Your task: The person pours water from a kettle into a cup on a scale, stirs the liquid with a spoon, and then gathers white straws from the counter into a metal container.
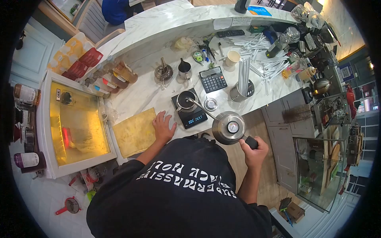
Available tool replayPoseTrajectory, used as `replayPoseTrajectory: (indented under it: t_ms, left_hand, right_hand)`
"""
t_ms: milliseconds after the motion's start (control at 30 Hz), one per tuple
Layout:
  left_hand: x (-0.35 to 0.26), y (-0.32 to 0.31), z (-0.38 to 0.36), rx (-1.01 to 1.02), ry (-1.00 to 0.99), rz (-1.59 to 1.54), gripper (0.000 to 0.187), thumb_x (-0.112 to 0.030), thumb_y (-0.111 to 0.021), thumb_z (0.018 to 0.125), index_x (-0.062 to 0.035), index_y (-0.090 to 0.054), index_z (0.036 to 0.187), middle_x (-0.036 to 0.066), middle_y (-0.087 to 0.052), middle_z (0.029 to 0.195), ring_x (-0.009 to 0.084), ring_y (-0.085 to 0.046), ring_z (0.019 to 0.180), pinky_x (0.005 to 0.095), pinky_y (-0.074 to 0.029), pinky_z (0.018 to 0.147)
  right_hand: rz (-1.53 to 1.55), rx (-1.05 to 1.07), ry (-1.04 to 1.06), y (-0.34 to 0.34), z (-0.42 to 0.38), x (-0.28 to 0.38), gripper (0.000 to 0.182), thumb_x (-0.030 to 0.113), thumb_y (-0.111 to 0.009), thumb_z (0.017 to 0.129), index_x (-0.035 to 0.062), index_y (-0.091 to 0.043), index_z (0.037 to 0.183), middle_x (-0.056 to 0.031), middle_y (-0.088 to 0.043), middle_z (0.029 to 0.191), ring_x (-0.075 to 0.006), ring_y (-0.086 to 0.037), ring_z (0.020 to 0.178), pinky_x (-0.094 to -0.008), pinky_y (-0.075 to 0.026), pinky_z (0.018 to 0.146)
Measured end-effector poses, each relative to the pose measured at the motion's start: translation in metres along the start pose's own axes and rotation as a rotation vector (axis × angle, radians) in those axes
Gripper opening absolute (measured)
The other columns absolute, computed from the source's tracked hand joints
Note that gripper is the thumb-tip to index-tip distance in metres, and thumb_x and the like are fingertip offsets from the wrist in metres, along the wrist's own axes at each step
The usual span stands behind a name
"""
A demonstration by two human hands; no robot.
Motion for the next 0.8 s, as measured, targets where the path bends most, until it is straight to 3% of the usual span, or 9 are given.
replayPoseTrajectory:
  t_ms: [800]
  left_hand:
    - [-0.001, 0.001, 0.0, 0.004, 0.005, 0.0, 0.049, -0.04, -0.076, 0.088, -0.0127, -0.067, 0.128, 0.018, -0.051, 0.15, 0.037, -0.039, 0.147, 0.0549, -0.028, 0.117]
  right_hand:
    - [-0.005, -0.02, -0.02, -0.003, -0.009, 0.005, 0.041, 0.01, -0.089, 0.077, 0.0071, -0.049, 0.067, 0.0064, -0.043, 0.065, -0.0057, -0.039, 0.06, -0.0284, -0.03, 0.053]
Point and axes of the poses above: each hand's wrist, its own z-axis towards the middle knuckle, its own y-axis out of the back of the hand, x = y × z, the point moved 2 cm from there along z, towards the middle knuckle
